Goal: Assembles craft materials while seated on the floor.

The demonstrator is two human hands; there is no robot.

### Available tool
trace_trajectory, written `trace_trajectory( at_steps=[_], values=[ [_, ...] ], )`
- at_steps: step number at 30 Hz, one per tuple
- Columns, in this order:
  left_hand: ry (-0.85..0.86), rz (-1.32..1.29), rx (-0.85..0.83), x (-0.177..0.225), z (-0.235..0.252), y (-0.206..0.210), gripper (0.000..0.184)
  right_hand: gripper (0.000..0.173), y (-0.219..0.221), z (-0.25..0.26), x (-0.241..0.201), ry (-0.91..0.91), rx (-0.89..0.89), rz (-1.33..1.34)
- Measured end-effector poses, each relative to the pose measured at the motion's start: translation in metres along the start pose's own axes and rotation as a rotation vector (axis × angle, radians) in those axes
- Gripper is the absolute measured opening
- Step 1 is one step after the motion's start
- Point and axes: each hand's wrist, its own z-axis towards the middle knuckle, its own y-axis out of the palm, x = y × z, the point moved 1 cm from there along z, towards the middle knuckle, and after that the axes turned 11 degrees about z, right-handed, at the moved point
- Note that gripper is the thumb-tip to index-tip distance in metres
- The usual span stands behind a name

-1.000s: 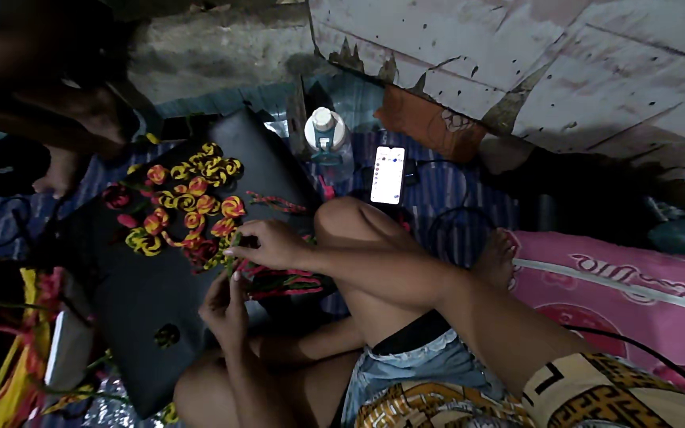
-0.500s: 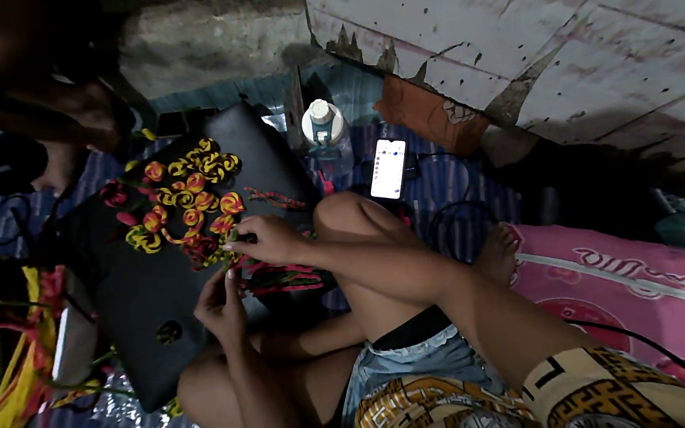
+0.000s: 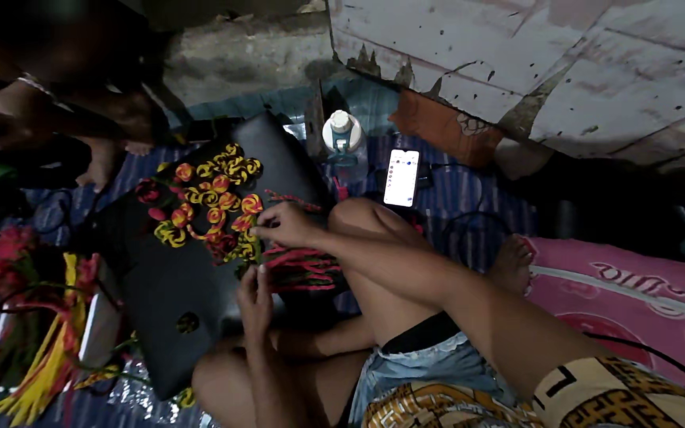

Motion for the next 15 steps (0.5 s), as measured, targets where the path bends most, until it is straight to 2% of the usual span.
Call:
trace_trajectory(
  at_steps=[3, 6, 8, 12, 15],
  values=[
    [0.051, -0.195, -0.069, -0.001, 0.0, 0.008, 0.029, 0.021, -0.002, -0.001, -0.002, -0.022, 0.084, 0.106],
    [0.073, -0.331, -0.048, -0.004, 0.002, 0.005, 0.033, 0.021, -0.001, -0.008, -0.008, -0.015, 0.115, 0.191],
    [0.064, -0.312, 0.048, -0.008, 0.002, 0.0, 0.028, 0.021, 0.0, -0.01, -0.007, -0.031, 0.117, 0.219],
    [-0.004, -0.245, 0.278, -0.013, -0.001, -0.011, 0.015, 0.02, 0.002, -0.011, -0.006, 0.107, 0.022, 0.243],
    [-0.104, -0.258, 0.348, -0.013, 0.0, -0.018, 0.01, 0.016, 0.005, -0.011, 0.002, 0.106, -0.005, 0.312]
  ],
)
